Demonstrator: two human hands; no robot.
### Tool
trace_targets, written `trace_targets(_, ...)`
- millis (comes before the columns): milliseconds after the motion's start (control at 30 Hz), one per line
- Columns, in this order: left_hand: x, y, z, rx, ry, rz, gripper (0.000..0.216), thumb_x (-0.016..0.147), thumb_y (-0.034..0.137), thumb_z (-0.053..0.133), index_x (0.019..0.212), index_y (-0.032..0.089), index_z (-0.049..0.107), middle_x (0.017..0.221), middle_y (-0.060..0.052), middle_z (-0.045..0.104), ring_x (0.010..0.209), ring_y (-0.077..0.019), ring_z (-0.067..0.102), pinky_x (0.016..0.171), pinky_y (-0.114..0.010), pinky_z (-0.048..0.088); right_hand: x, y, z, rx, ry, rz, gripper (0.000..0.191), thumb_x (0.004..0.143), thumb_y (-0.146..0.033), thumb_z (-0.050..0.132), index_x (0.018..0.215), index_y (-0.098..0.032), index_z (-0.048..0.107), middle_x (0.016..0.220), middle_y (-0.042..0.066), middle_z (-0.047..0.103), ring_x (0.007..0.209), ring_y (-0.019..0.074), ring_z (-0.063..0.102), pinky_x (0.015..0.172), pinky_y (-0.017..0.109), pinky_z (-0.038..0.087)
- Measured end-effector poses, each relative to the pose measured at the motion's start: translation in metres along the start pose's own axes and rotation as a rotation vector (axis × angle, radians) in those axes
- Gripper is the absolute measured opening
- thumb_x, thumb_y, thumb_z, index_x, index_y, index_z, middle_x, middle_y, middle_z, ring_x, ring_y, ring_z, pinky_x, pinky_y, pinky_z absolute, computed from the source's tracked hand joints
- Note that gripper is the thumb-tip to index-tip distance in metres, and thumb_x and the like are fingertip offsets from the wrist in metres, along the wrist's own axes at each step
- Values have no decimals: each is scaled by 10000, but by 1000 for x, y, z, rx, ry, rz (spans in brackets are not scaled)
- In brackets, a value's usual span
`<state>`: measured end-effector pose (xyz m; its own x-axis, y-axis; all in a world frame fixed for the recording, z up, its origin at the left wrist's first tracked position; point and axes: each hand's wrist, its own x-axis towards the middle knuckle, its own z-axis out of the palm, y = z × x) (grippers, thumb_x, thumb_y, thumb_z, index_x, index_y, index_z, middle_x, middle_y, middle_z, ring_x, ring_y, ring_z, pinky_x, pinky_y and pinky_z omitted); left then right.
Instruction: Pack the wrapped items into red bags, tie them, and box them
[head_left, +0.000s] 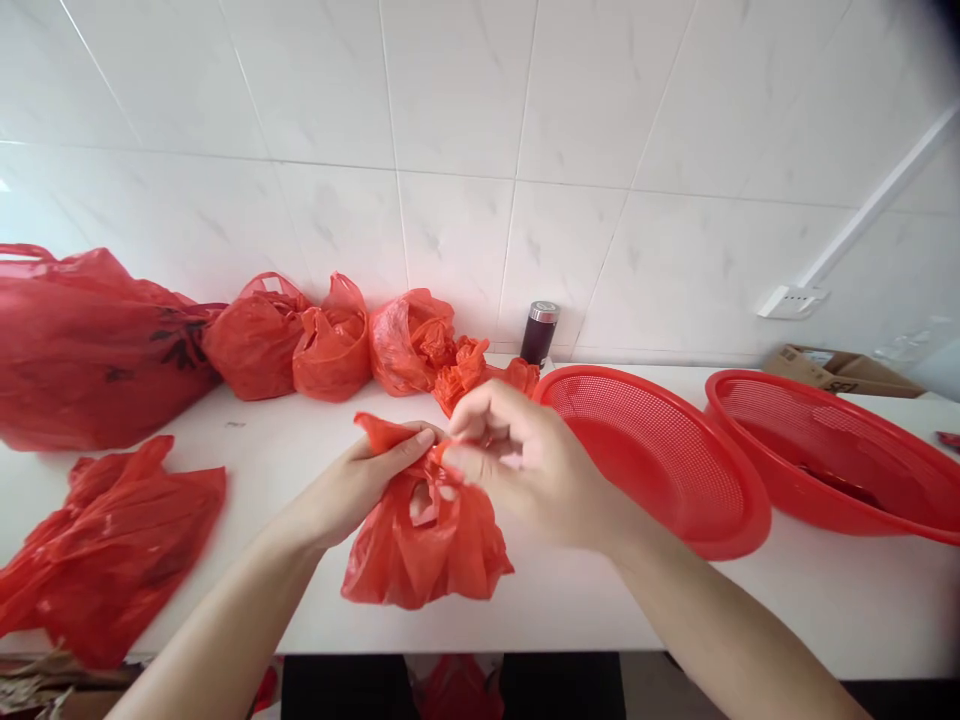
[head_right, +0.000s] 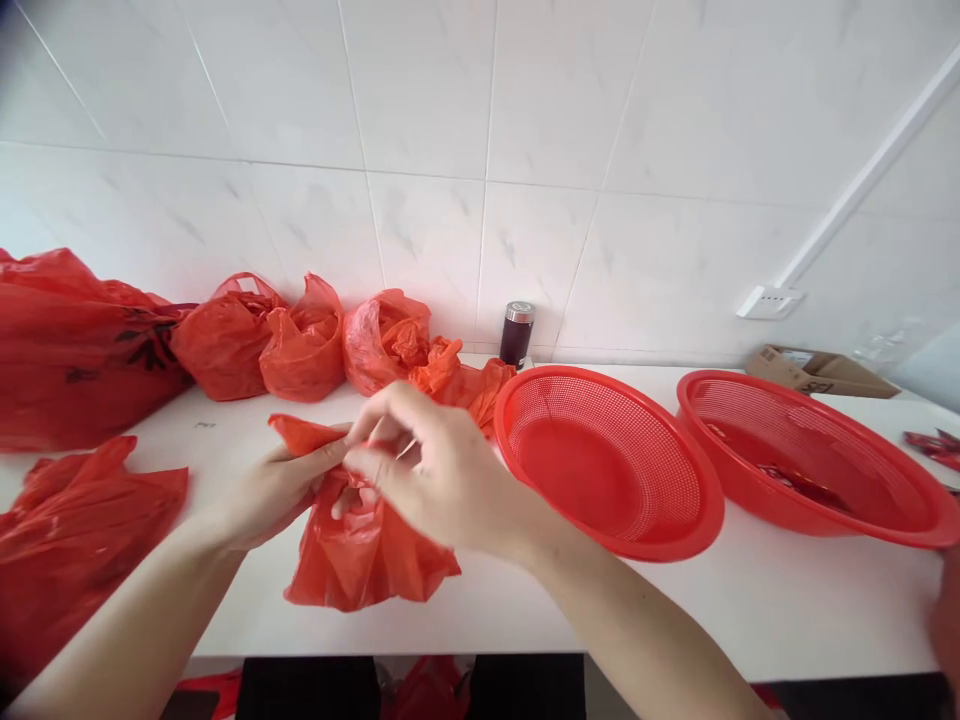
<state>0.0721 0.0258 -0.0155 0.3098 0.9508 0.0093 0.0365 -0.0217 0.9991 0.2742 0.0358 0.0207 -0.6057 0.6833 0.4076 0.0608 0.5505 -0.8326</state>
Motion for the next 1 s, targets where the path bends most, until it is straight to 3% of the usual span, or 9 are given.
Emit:
trace_targets(100, -3, 5, -6, 163, -68, 109, 201, 865, 318, 558, 748, 205, 677, 707, -14, 668, 649, -154, 609, 621, -277, 503, -7, -7, 6, 3, -138, -59, 142, 883, -311, 619, 997, -244, 565, 873, -18, 624, 838, 127, 619, 765, 274, 501)
trace_targets(200, -4, 7, -5, 337, -86, 115, 125, 829, 259, 585, 805, 220, 702, 798, -10, 699, 712, -160, 616, 647, -271, 500, 1, 11, 10, -36, -4, -62, 189, 943, -350, 525, 1098, -247, 558, 1001, 10, 636, 956, 141, 607, 845, 296, 478)
trace_targets(267, -3, 2, -2, 421, -54, 88, 126, 809, 214, 563, 811, 220, 689, 773, 3, 686, 670, -146, 595, 597, -251, 476, 10, 33, 14, -35, 2, 13, 265, 983, -381, 428, 1200, -259, 521, 1025, 18, 639, 967, 147, 608, 874, 323, 464)
trace_targets(400, 3, -17, 4, 712, 238, 175, 183, 677, 60, 455, 683, 209, 562, 586, 50, 556, 523, -105, 474, 500, -215, 374, 20, 72, 29, 9, 8, 147, 345, 1000, -444, 339, 1207, -251, 537, 986, 21, 635, 946, 160, 600, 869, 338, 448)
trace_targets(500, 8, -31, 5, 903, 467, 387, 272, 671, 30, 393, 773, 214, 565, 801, 8, 636, 658, -121, 557, 588, -224, 421, 20, 85, 39, 169, 53, 188, 328, 986, -455, 373, 1166, -249, 554, 950, 13, 613, 919, 155, 585, 827, 307, 452)
trace_targets(567, 8, -38, 5, 924, 521, 468, 308, 731, 47, 386, 890, 225, 582, 1004, -30, 641, 784, -142, 606, 638, -238, 454, 17, 88, 42, 314, -2, 225, 306, 965, -468, 414, 1038, -224, 584, 835, -2, 586, 792, 139, 567, 735, 277, 452)
trace_targets(700, 1, -50, 2, 872, 466, 424, 304, 830, 106, 436, 1046, 245, 599, 1033, -31, 654, 792, -148, 639, 692, -251, 491, 12, 90, 40, 449, -75, 316, 346, 912, -504, 499, 774, -187, 511, 729, -21, 504, 647, 109, 477, 619, 244, 400)
trace_targets(867, -11, -67, 0, 710, 433, 290, 300, 929, 313, 466, 1172, 278, 638, 1104, -33, 699, 992, -191, 656, 846, -277, 499, 7, 90, 44, 254, 154, 249, 372, 915, -501, 487, 699, -205, 419, 657, -54, 352, 597, 98, 364, 571, 226, 341)
trace_targets(1000, -27, -88, -9, 670, 525, 134, 330, 934, 418, 446, 1139, 291, 670, 1085, -28, 715, 1008, -206, 652, 860, -296, 502, 5, 102, 47, 377, 274, 271, 396, 875, -497, 550, 666, -206, 380, 632, -62, 360, 588, 92, 400, 590, 219, 395)
